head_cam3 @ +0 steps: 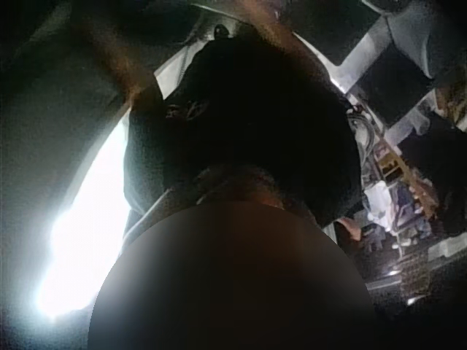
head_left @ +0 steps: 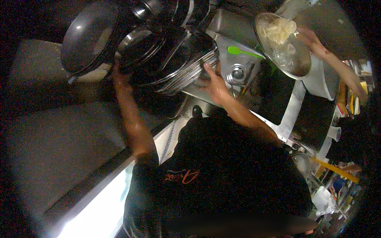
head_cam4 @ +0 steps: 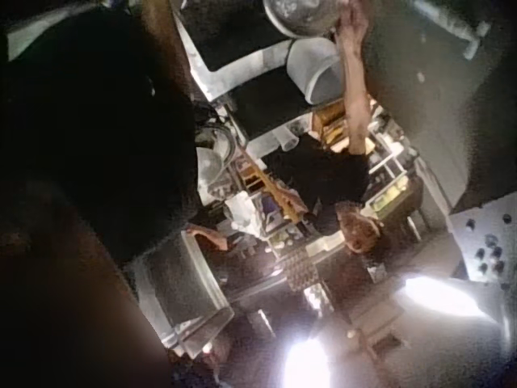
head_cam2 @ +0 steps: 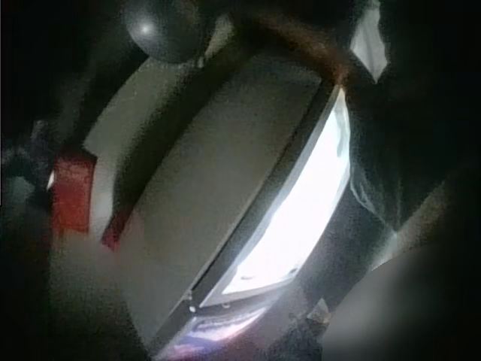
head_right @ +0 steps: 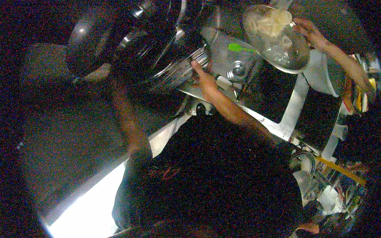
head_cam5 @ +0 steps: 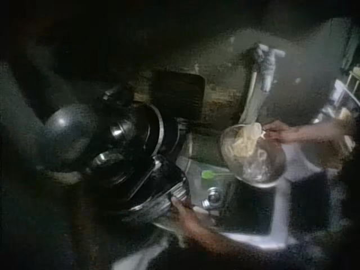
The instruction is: The person washes various metal kitchen items including a large wok, small bowls, and rectangular trays in a commercial sink using a green brush and running water. After washing, the person moves to the cooking area to stir a pot and then returns to the sink area to handle more items.
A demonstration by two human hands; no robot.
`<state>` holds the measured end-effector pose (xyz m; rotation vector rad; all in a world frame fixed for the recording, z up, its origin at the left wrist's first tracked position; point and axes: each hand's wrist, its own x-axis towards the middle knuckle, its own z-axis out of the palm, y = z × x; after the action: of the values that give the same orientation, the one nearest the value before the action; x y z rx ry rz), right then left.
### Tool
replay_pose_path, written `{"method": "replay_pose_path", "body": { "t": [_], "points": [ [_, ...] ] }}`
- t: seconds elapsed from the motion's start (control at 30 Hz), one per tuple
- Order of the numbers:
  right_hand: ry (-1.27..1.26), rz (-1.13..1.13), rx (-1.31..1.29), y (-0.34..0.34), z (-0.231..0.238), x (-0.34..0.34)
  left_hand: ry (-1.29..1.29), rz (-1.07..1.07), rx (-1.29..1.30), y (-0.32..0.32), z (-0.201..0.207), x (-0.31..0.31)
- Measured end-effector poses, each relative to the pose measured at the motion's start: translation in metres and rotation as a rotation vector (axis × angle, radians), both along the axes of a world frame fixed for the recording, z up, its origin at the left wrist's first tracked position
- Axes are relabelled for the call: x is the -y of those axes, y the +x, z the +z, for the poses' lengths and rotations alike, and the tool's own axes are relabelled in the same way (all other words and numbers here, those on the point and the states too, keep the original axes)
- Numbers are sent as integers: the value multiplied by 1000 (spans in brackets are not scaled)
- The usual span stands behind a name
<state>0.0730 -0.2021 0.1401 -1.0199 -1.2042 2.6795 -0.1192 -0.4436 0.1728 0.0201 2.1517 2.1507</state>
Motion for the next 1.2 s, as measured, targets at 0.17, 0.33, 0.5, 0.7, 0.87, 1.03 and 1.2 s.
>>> {"method": "replay_pose_path", "body": {
  "t": [0.17, 0.33, 0.5, 0.7, 0.87, 1.03, 1.2],
  "points": [
    [15, -85, 32, -4, -3, 12, 143, 124, 308, -39, -39, 25],
    [61, -107, 128, -12, -4, 18, 217, 134, 412, -72, -95, 51],
    [104, -259, -29, -26, -10, 14, 135, 20, 478, -47, -60, 33],
    [1337, -232, -53, -36, 10, -5, 198, -5, 463, -25, -24, 26],
    [1794, -24, 3, -85, 31, -38, 219, 61, 432, -32, -54, 24],
    [1819, 313, 87, -158, -15, -71, 243, 17, 393, 0, -9, 18],
    [1769, 399, 142, -199, -35, -65, 443, -58, 571, 6, -31, 31]
  ]
}}
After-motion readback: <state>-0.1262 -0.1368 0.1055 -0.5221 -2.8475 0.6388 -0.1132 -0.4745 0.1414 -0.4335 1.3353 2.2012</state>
